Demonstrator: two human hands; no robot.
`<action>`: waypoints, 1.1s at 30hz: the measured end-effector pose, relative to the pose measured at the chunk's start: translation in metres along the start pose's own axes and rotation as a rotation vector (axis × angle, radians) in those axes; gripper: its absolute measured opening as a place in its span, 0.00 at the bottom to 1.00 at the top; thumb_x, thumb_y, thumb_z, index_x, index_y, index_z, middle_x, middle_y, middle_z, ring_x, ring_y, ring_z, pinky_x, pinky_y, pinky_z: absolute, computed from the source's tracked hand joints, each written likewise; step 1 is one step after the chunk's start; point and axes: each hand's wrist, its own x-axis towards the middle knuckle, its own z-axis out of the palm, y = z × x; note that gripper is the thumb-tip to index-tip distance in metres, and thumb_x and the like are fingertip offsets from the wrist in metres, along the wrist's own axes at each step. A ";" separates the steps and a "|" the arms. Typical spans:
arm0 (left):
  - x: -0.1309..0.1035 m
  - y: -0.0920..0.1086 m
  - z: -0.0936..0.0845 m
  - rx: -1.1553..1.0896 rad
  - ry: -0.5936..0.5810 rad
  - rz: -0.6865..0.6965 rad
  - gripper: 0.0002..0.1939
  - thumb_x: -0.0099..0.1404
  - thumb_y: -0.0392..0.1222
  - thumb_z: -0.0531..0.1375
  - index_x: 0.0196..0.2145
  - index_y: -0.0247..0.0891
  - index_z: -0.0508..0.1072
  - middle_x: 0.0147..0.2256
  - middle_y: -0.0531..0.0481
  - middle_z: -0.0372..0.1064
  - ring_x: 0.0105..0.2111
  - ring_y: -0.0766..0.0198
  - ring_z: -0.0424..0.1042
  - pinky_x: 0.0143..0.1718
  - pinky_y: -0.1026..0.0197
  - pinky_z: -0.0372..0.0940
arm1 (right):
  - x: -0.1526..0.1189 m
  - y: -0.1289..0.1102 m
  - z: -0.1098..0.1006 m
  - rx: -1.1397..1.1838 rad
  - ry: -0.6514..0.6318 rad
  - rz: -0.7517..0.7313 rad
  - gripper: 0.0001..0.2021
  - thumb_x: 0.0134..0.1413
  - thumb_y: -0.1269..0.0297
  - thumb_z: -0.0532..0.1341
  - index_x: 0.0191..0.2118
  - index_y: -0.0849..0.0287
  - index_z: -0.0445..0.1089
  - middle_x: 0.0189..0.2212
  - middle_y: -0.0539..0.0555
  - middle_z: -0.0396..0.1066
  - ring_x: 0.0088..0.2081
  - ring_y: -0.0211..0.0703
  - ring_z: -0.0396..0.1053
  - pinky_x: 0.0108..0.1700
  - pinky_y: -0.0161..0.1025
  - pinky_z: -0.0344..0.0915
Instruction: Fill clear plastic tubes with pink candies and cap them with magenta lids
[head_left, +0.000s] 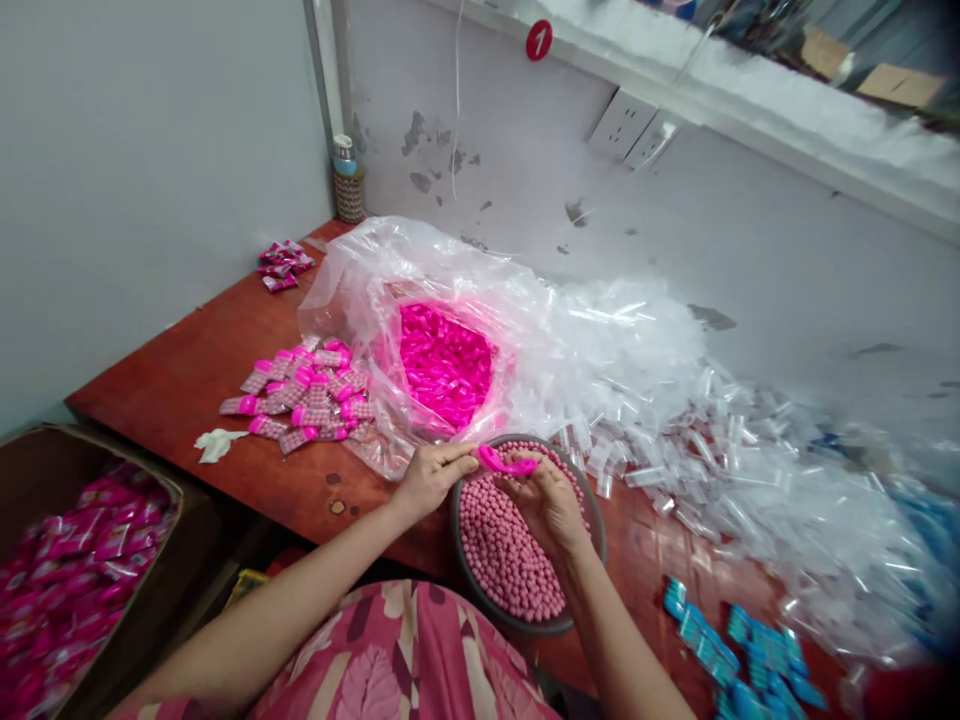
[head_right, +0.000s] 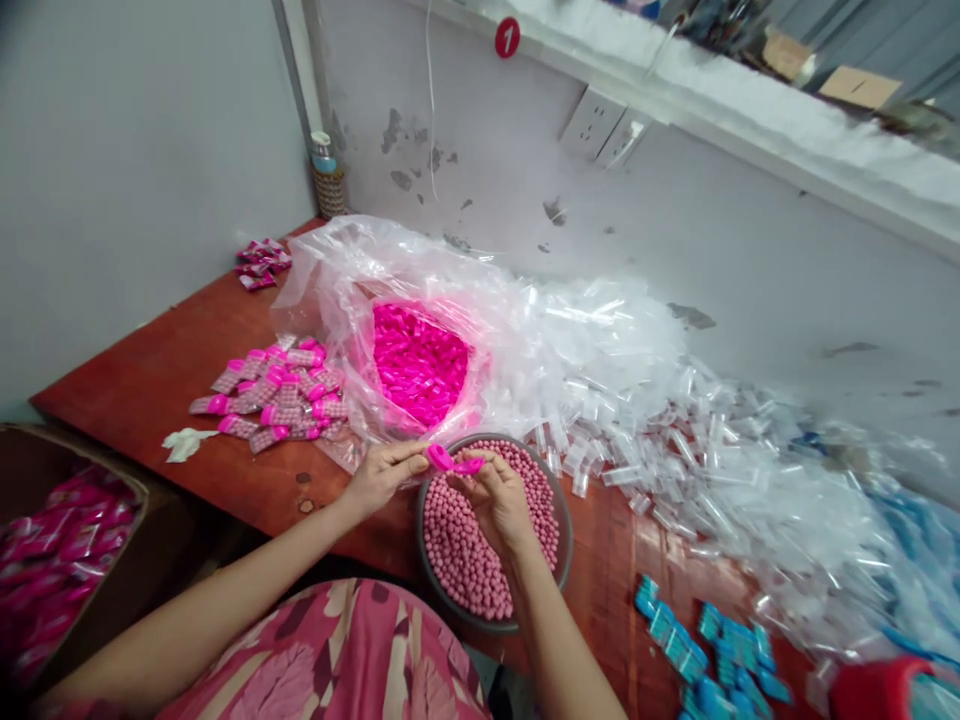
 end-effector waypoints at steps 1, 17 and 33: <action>0.000 0.001 -0.002 0.052 -0.037 0.027 0.13 0.56 0.42 0.56 0.37 0.35 0.74 0.36 0.47 0.72 0.36 0.60 0.70 0.40 0.60 0.62 | 0.004 -0.002 0.003 0.009 -0.040 0.037 0.09 0.45 0.60 0.60 0.34 0.55 0.68 0.36 0.52 0.68 0.36 0.42 0.66 0.38 0.43 0.65; -0.009 -0.036 -0.066 0.164 0.143 -0.201 0.18 0.55 0.45 0.56 0.41 0.33 0.71 0.41 0.45 0.70 0.41 0.58 0.68 0.45 0.56 0.61 | 0.031 0.060 0.066 0.098 0.076 0.246 0.13 0.44 0.57 0.59 0.38 0.55 0.66 0.34 0.50 0.68 0.33 0.37 0.67 0.34 0.37 0.67; 0.004 -0.038 -0.049 0.467 0.160 -0.095 0.20 0.57 0.47 0.53 0.44 0.35 0.68 0.42 0.45 0.69 0.41 0.59 0.68 0.45 0.56 0.60 | 0.007 0.072 -0.108 -1.152 0.680 -0.230 0.11 0.42 0.58 0.57 0.28 0.62 0.67 0.27 0.55 0.66 0.32 0.45 0.61 0.36 0.41 0.56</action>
